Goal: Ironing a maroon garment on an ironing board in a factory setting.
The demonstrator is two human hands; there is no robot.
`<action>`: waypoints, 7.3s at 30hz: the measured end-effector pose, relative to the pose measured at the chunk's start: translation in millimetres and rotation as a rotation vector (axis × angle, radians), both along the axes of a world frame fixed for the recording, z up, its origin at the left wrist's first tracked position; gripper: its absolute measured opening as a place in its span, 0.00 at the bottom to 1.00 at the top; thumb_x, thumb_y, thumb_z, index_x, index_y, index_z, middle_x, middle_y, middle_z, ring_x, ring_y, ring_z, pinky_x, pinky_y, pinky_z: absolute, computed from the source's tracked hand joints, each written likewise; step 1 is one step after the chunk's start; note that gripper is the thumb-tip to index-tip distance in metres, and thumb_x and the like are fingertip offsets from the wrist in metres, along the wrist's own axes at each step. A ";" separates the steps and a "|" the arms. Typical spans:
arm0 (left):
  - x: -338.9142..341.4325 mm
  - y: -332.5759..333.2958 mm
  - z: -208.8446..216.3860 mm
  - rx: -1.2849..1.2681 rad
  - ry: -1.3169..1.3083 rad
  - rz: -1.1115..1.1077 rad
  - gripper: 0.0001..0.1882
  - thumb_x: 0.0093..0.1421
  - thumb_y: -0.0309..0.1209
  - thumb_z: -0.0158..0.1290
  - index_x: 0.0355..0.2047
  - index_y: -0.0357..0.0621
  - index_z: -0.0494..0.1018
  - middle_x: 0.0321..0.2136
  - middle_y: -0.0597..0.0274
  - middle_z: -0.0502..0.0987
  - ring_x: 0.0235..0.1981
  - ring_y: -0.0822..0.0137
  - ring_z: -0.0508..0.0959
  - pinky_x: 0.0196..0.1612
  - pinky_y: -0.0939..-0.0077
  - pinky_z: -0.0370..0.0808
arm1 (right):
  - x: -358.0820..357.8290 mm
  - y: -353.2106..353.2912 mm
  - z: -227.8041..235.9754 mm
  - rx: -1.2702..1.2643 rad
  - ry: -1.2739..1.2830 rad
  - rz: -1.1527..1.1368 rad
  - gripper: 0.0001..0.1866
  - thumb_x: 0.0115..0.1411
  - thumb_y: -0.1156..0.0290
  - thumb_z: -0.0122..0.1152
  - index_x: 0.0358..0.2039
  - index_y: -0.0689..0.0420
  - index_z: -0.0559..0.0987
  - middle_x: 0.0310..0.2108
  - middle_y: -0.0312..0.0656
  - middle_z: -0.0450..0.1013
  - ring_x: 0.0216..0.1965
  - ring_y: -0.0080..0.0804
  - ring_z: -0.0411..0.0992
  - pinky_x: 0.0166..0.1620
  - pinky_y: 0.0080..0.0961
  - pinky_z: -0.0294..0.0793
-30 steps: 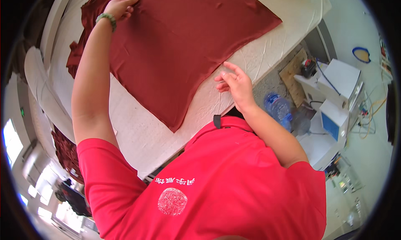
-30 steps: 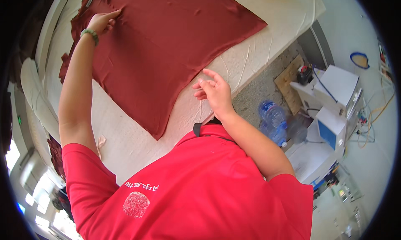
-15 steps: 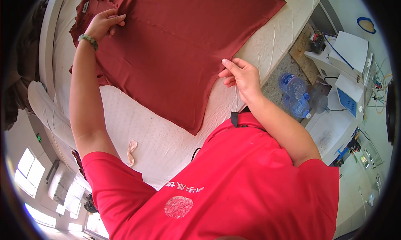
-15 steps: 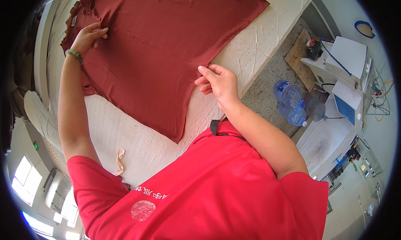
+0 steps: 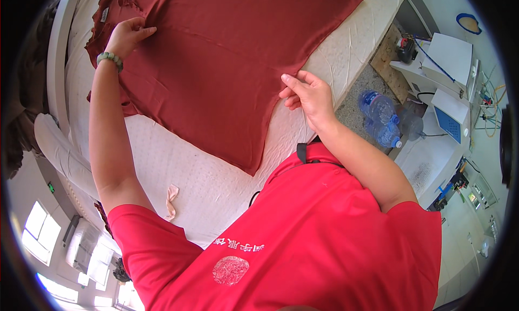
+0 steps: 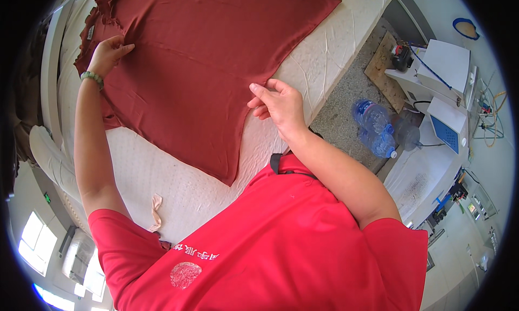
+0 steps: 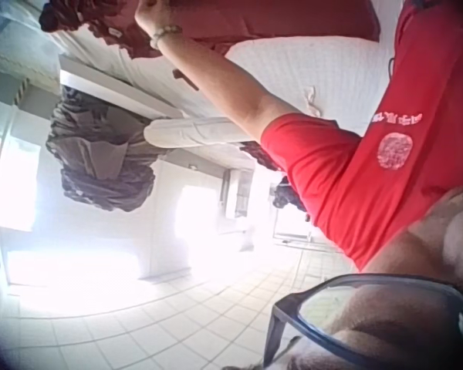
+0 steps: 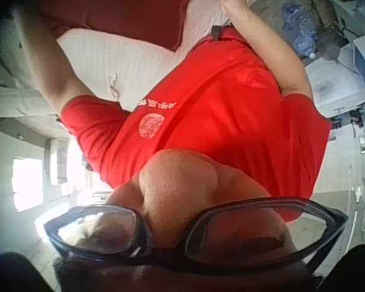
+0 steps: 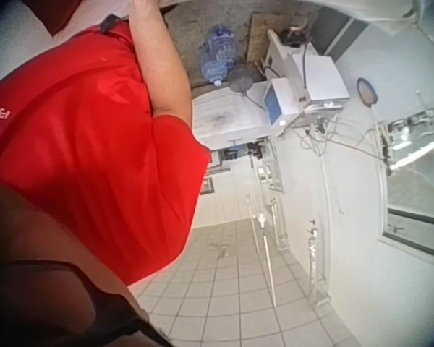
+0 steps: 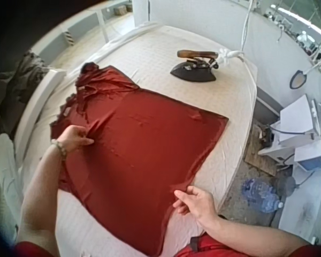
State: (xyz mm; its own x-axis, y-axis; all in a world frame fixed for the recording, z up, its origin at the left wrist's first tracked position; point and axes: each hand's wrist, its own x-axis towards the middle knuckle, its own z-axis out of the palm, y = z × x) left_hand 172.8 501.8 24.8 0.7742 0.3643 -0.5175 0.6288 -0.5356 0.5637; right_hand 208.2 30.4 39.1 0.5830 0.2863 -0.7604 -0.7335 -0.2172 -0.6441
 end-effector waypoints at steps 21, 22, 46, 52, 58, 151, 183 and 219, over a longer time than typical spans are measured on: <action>-2.3 -44.9 -18.7 0.660 -0.077 0.028 0.19 0.60 0.42 0.62 0.40 0.39 0.77 0.39 0.47 0.80 0.43 0.45 0.81 0.47 0.52 0.77 | 15.6 -5.4 -2.9 -0.213 0.043 0.291 0.17 0.67 0.58 0.66 0.30 0.59 0.79 0.21 0.42 0.79 0.19 0.24 0.77 0.24 0.22 0.76; -8.1 -58.3 -21.3 0.740 -0.165 0.124 0.20 0.60 0.42 0.62 0.44 0.40 0.76 0.44 0.46 0.80 0.47 0.43 0.80 0.49 0.51 0.77 | 21.3 -6.1 0.8 -0.233 0.053 0.370 0.17 0.67 0.58 0.66 0.29 0.59 0.79 0.21 0.43 0.79 0.19 0.25 0.77 0.24 0.23 0.76; -78.6 -172.6 -18.4 0.881 -0.355 0.552 0.26 0.58 0.23 0.52 0.59 0.45 0.74 0.60 0.49 0.73 0.66 0.45 0.68 0.69 0.51 0.63 | 170.2 267.6 -31.0 0.232 -1.953 1.346 0.34 0.58 0.51 0.70 0.61 0.55 0.74 0.62 0.48 0.68 0.66 0.51 0.63 0.67 0.56 0.59; -17.0 -70.9 -26.8 0.827 -0.576 0.269 0.23 0.61 0.23 0.51 0.57 0.49 0.76 0.59 0.52 0.75 0.65 0.49 0.70 0.67 0.56 0.68 | 112.0 240.1 -15.7 0.478 -1.593 1.750 0.43 0.57 0.47 0.69 0.66 0.58 0.68 0.71 0.54 0.57 0.74 0.54 0.52 0.74 0.57 0.47; 4.8 40.4 -39.1 1.023 -0.513 0.059 0.22 0.65 0.31 0.55 0.60 0.60 0.75 0.61 0.56 0.73 0.64 0.51 0.71 0.66 0.58 0.70 | 99.0 208.1 -34.8 0.461 -1.580 1.833 0.49 0.58 0.37 0.63 0.71 0.57 0.64 0.75 0.55 0.51 0.77 0.53 0.47 0.76 0.55 0.41; -235.5 -499.2 22.9 0.076 -0.286 1.631 0.14 0.66 0.36 0.62 0.37 0.34 0.78 0.28 0.60 0.82 0.27 0.67 0.81 0.32 0.71 0.78 | 130.8 8.0 -18.9 0.782 -1.748 1.483 0.11 0.55 0.70 0.68 0.39 0.55 0.82 0.39 0.37 0.76 0.42 0.35 0.76 0.44 0.33 0.75; -263.2 -479.6 -0.6 0.488 -0.100 0.967 0.15 0.67 0.39 0.59 0.28 0.43 0.73 0.15 0.62 0.73 0.17 0.58 0.76 0.25 0.60 0.73 | 106.5 5.4 0.9 0.608 -2.036 1.700 0.05 0.52 0.74 0.66 0.30 0.54 0.78 0.32 0.34 0.73 0.34 0.31 0.75 0.35 0.28 0.76; -18.6 -458.6 14.3 0.913 -0.364 0.336 0.06 0.54 0.26 0.60 0.33 0.46 0.77 0.36 0.64 0.80 0.37 0.63 0.81 0.37 0.70 0.79 | 381.4 -28.9 -1.5 -0.087 -0.148 1.258 0.15 0.67 0.58 0.66 0.35 0.58 0.79 0.28 0.39 0.81 0.25 0.24 0.79 0.30 0.22 0.80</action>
